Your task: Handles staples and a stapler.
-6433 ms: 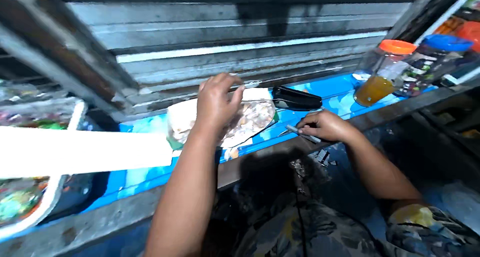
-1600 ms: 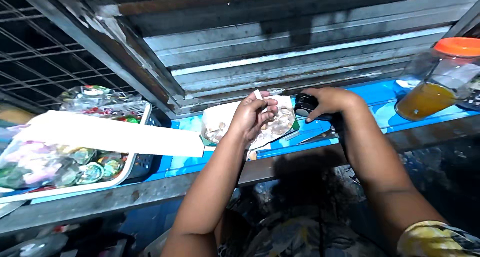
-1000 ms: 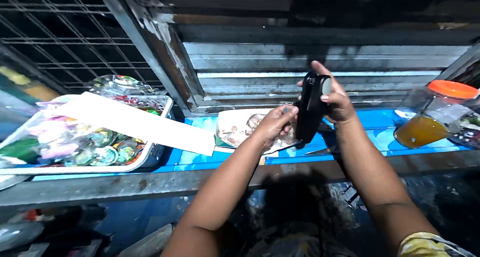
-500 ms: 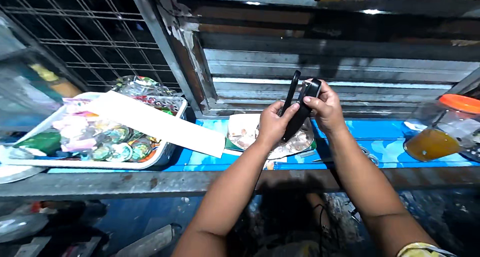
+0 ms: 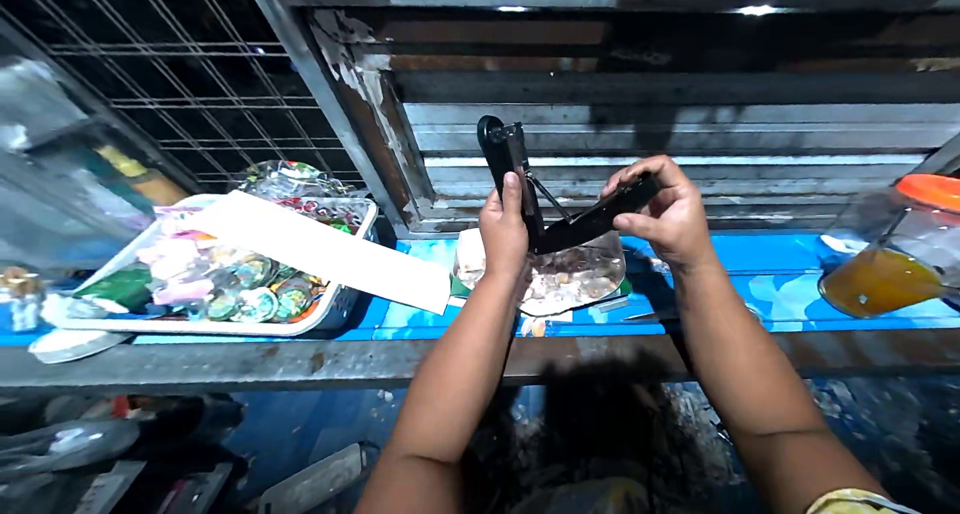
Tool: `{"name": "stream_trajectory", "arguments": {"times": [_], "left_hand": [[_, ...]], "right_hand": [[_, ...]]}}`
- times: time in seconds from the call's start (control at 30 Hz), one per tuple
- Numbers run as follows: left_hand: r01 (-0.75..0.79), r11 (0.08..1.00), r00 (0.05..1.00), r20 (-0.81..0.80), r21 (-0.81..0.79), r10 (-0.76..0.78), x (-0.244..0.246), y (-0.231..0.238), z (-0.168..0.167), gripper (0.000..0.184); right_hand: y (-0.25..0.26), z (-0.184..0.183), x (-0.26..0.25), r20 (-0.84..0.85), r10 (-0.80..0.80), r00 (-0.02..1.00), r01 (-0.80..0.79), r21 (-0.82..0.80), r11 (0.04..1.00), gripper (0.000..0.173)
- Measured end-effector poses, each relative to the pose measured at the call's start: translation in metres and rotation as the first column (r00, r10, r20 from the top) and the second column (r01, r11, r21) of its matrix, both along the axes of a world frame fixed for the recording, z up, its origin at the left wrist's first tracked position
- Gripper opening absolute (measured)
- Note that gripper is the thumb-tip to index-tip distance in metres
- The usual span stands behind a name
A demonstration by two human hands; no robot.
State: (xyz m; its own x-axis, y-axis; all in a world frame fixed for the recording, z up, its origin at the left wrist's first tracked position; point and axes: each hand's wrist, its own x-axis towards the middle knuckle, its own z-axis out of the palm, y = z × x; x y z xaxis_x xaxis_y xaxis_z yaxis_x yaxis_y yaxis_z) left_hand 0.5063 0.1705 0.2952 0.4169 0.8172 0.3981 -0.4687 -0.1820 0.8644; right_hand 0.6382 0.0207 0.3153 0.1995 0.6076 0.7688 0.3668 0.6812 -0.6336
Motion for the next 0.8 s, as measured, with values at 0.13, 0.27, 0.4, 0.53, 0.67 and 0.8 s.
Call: {"name": "stream_trajectory", "arguments": {"times": [0.13,0.27,0.4,0.53,0.67,0.8], "left_hand": [[0.004,0.991,1.000,0.024,-0.133,0.000,0.001,0.009,-0.002,0.046],[0.010,0.965,1.000,0.010,-0.261,-0.007,0.001,0.013,0.001,0.049],[0.049,0.947,0.998,-0.017,-0.318,-0.057,0.002,0.008,0.004,0.052],[0.122,0.962,0.991,-0.021,-0.243,-0.131,0.003,0.000,0.000,0.051],[0.180,0.963,0.976,-0.086,-0.200,-0.200,0.003,-0.012,-0.001,0.047],[0.273,0.934,0.948,-0.103,-0.230,-0.302,0.006,-0.019,-0.008,0.051]], "right_hand": [[0.001,-0.004,-0.020,0.307,-0.122,0.944,0.093,0.109,0.990,0.041],[0.008,-0.011,-0.040,0.488,-0.231,0.842,0.148,0.202,0.968,0.034],[0.011,-0.014,-0.042,0.500,-0.244,0.831,0.156,0.212,0.965,0.033],[0.009,-0.013,-0.042,0.443,-0.225,0.868,0.162,0.175,0.971,0.037],[0.005,-0.010,-0.043,0.337,-0.220,0.916,0.196,0.102,0.975,0.042],[0.005,-0.008,-0.040,0.256,-0.254,0.933,0.252,0.044,0.967,0.046]]}}
